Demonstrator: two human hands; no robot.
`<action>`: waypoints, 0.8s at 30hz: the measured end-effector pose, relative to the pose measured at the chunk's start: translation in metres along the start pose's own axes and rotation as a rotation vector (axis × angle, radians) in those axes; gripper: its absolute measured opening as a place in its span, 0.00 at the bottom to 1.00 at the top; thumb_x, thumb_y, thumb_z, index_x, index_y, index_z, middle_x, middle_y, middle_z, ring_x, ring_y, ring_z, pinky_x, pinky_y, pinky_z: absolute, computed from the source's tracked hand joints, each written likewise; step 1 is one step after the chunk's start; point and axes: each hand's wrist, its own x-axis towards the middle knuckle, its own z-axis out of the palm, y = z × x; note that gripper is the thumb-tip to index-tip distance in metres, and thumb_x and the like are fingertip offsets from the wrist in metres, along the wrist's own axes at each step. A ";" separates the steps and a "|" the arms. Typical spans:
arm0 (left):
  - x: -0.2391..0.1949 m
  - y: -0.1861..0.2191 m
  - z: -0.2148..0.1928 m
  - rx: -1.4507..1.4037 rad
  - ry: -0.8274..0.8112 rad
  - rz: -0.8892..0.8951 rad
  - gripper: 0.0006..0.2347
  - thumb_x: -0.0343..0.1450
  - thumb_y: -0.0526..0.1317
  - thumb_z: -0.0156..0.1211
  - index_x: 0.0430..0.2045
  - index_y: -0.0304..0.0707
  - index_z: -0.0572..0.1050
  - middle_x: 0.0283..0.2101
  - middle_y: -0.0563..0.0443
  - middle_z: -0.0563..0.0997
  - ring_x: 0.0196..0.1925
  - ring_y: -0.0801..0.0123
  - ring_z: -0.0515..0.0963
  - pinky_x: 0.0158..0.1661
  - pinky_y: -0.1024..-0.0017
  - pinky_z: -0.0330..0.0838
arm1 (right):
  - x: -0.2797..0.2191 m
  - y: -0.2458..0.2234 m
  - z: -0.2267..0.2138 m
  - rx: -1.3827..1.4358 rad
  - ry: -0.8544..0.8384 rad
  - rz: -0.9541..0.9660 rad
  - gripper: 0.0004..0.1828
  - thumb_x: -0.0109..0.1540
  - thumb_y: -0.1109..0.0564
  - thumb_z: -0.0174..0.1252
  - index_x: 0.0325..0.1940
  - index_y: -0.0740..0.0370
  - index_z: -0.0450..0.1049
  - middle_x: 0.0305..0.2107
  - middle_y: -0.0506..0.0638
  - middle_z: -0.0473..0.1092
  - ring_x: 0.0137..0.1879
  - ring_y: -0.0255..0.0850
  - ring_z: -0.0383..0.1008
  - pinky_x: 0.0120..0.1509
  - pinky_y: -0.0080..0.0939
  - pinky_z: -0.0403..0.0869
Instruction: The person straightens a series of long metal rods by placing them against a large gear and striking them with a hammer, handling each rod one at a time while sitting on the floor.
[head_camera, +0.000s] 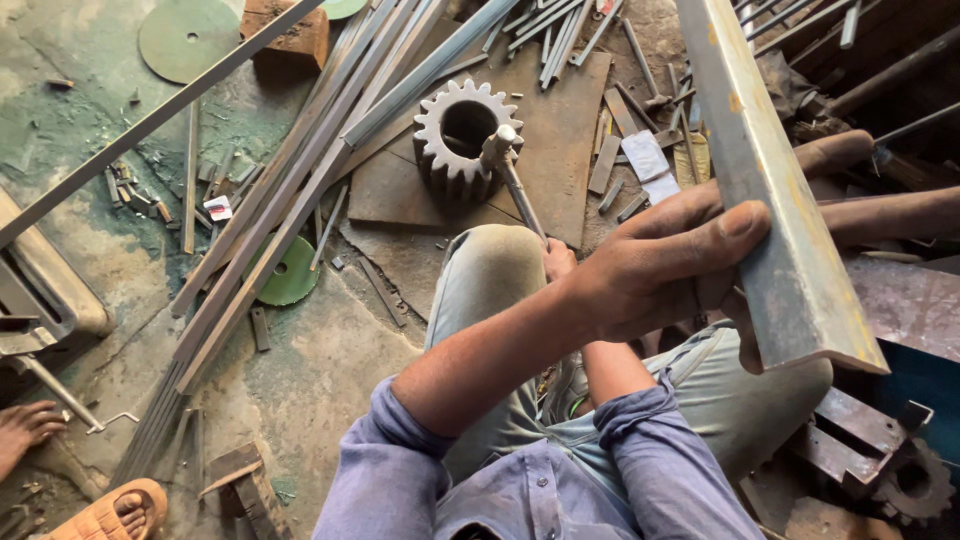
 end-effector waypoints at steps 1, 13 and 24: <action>-0.004 -0.002 -0.004 -0.019 0.045 -0.002 0.21 0.85 0.43 0.51 0.63 0.19 0.57 0.50 0.33 0.75 0.47 0.57 0.82 0.43 0.57 0.82 | 0.000 0.001 0.000 0.000 -0.001 -0.001 0.31 0.67 0.28 0.47 0.34 0.58 0.70 0.25 0.48 0.67 0.31 0.39 0.68 0.32 0.41 0.67; -0.282 0.043 -0.151 0.471 0.960 -0.432 0.21 0.73 0.52 0.60 0.30 0.24 0.79 0.25 0.42 0.82 0.21 0.65 0.82 0.26 0.68 0.78 | -0.017 -0.002 0.015 0.137 -0.086 -0.045 0.34 0.68 0.26 0.45 0.31 0.57 0.68 0.21 0.43 0.65 0.26 0.34 0.65 0.27 0.38 0.66; -0.362 -0.030 -0.260 2.094 1.473 -0.805 0.28 0.70 0.48 0.62 0.65 0.45 0.64 0.41 0.34 0.83 0.41 0.38 0.83 0.42 0.45 0.75 | -0.021 -0.082 -0.047 0.683 0.185 -0.440 0.34 0.69 0.26 0.49 0.31 0.60 0.66 0.18 0.45 0.63 0.20 0.34 0.64 0.21 0.38 0.67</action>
